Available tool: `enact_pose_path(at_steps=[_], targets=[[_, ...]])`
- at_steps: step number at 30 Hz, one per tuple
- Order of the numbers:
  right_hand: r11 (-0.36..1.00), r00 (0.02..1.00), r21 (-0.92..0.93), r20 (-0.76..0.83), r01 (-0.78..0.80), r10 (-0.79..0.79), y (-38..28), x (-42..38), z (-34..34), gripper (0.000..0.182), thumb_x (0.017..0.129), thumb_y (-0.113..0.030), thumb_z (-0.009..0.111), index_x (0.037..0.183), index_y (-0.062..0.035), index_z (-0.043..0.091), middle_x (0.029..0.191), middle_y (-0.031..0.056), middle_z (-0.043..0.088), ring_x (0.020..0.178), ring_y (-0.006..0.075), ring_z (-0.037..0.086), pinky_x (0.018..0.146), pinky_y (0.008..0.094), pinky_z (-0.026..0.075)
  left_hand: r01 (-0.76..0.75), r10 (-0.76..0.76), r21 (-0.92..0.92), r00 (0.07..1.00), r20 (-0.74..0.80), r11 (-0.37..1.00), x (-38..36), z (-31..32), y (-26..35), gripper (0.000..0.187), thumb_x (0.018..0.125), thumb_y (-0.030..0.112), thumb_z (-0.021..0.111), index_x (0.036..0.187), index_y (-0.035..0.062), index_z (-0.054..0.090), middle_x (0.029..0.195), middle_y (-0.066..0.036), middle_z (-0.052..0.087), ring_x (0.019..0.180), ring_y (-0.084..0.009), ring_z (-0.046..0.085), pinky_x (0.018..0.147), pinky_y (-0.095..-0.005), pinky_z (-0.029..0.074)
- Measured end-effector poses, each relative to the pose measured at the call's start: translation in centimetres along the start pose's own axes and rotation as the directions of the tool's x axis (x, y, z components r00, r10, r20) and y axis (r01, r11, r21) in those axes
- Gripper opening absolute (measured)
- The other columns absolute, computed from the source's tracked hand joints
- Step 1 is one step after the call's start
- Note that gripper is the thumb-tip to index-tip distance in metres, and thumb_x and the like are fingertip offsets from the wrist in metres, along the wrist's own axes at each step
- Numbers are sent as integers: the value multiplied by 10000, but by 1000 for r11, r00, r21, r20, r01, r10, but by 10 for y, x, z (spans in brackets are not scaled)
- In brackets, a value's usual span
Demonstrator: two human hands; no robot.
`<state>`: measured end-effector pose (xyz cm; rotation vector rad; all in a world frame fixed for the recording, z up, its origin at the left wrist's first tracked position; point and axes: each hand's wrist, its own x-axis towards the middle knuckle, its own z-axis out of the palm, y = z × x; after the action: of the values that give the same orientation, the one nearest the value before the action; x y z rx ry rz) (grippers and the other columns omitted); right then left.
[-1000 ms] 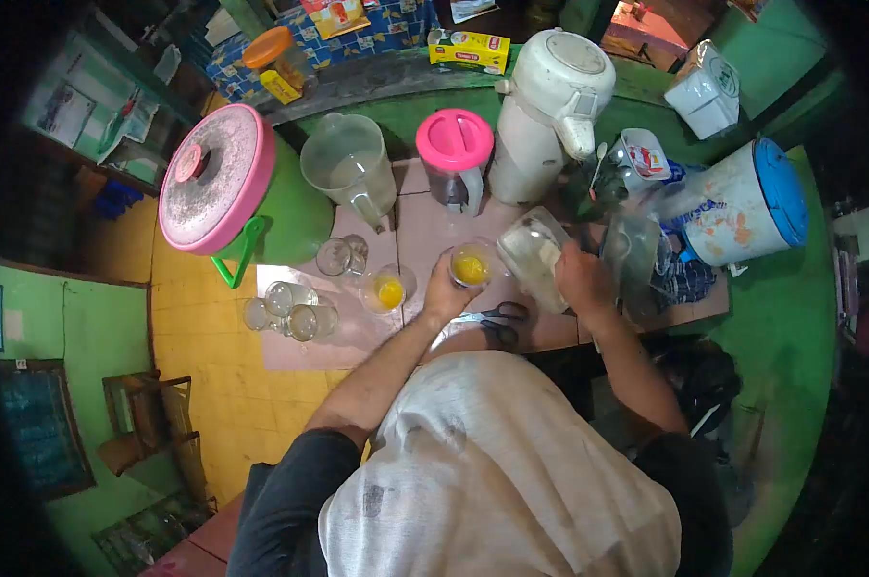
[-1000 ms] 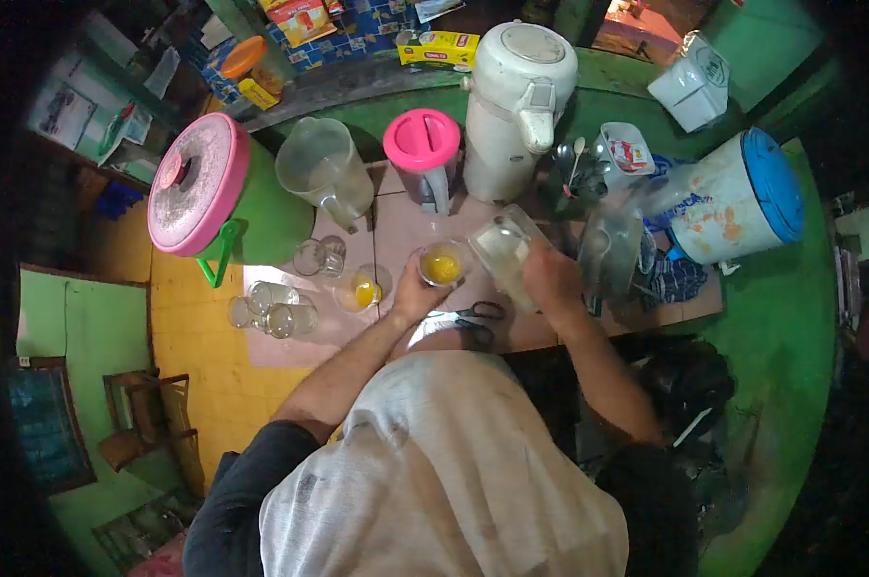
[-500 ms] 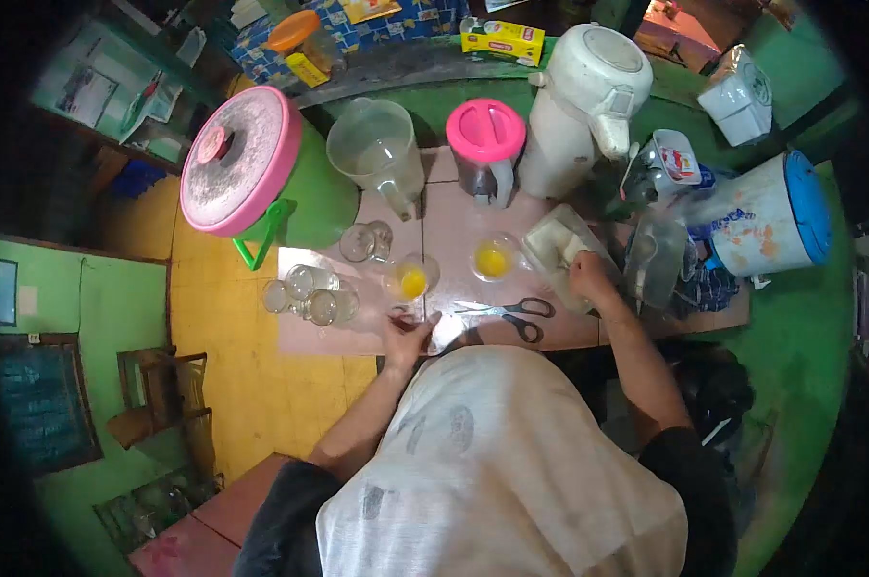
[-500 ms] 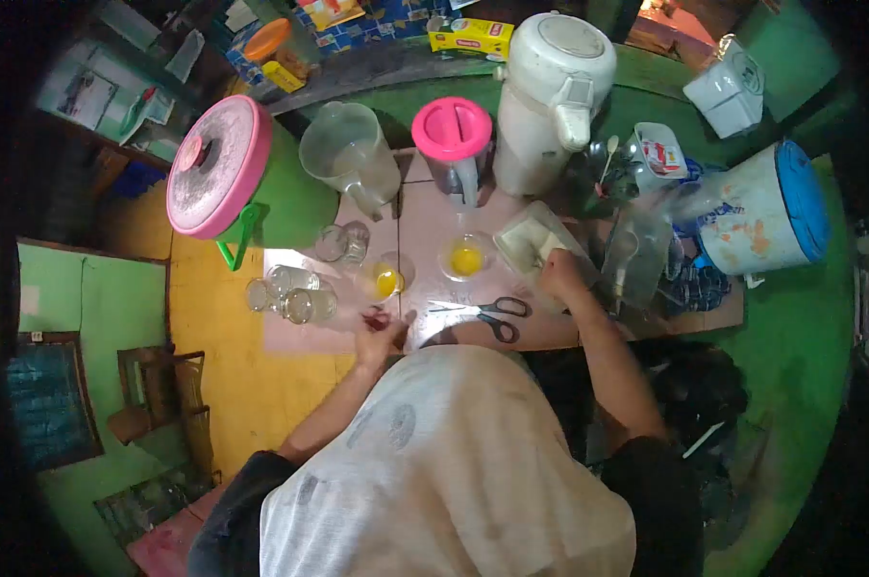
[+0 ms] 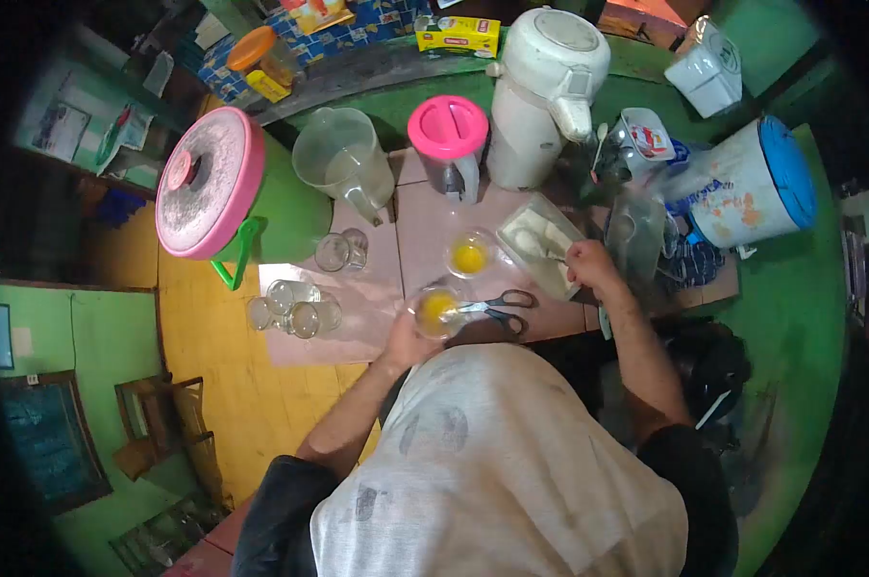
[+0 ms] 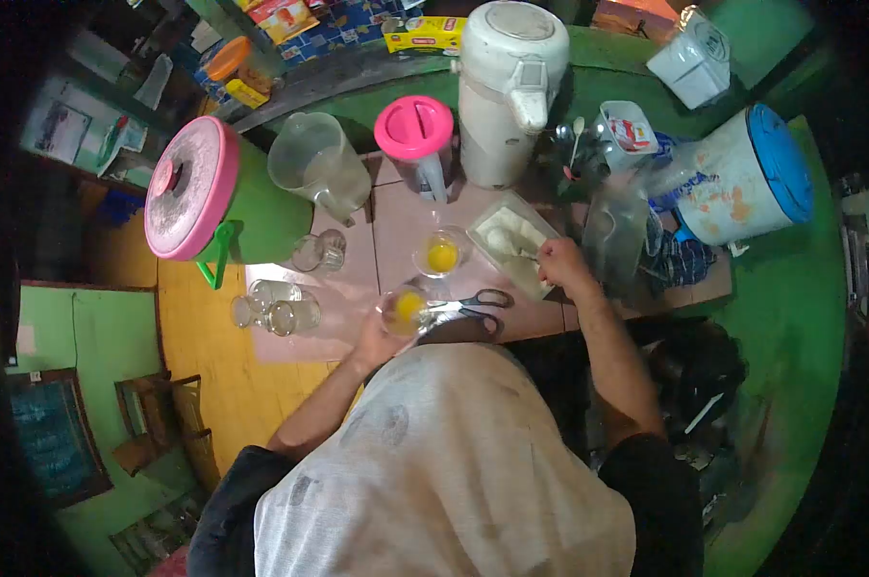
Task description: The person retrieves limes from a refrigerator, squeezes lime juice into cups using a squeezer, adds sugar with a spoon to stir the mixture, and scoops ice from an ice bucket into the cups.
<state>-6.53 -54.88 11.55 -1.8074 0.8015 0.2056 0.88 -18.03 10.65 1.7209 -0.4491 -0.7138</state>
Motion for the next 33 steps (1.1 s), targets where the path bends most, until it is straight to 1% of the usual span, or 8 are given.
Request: enact_pose_path(at_steps=[4,6,17,22,24,30,31,33], targets=[[999,999,28,27,-43,42,13,-6,-12,113,872,-69,548,777,-22,588,579,65,583,448,123,521,393,272,383,-162,149,30,957,248,986,34,41,24,635,696,110,828,1264,62,547,1319,-163,557,1246,-268,527,1035,-390,431],[998,999,33,2,-44,44,10,-17,-18,105,871,-65,547,782,-26,587,577,60,579,446,119,515,392,271,377,-426,349,103,837,420,899,60,59,31,714,671,160,837,1304,68,519,1346,-181,527,1290,-321,483,1073,-411,397],[996,995,-4,-42,94,-95,-26,-75,-45,97,867,-64,566,783,-25,595,584,59,582,466,125,553,419,296,403,-268,230,209,954,191,940,84,101,20,770,622,152,858,1279,6,482,1235,-206,569,1193,-368,533,1012,-428,428],[628,813,-648,-24,431,-582,-36,-88,12,90,816,-107,587,758,-37,594,654,180,630,626,288,678,553,432,517,-316,282,228,944,170,921,90,107,13,756,634,131,842,1292,29,483,1204,-205,587,1173,-375,543,992,-434,440],[278,696,-786,252,553,-672,-32,-92,32,81,814,-124,573,763,-61,565,666,169,639,629,296,677,561,439,522,-297,255,237,948,192,925,91,105,11,761,640,148,849,1296,31,482,1217,-206,580,1179,-379,539,994,-434,438],[407,630,-806,-55,430,-775,-32,-90,-10,109,851,-161,535,776,-85,557,593,132,590,545,314,627,506,438,492,-271,249,377,963,107,886,90,106,7,786,668,258,881,1296,11,477,1242,-210,563,1175,-361,543,1009,-432,435],[616,769,-713,-171,334,-616,-41,-90,-18,155,870,-188,518,823,-53,576,630,169,617,566,348,640,507,469,493,-296,262,369,955,139,881,89,105,10,763,678,244,878,1285,5,481,1228,-204,566,1164,-349,552,996,-423,445],[639,770,-734,-264,230,-581,-15,-53,-10,203,879,-188,518,858,-22,633,704,201,660,616,359,669,526,486,510,-382,354,197,921,163,903,104,107,-43,735,676,135,873,1276,-11,475,1207,-174,575,1146,-300,568,983,-402,460]])
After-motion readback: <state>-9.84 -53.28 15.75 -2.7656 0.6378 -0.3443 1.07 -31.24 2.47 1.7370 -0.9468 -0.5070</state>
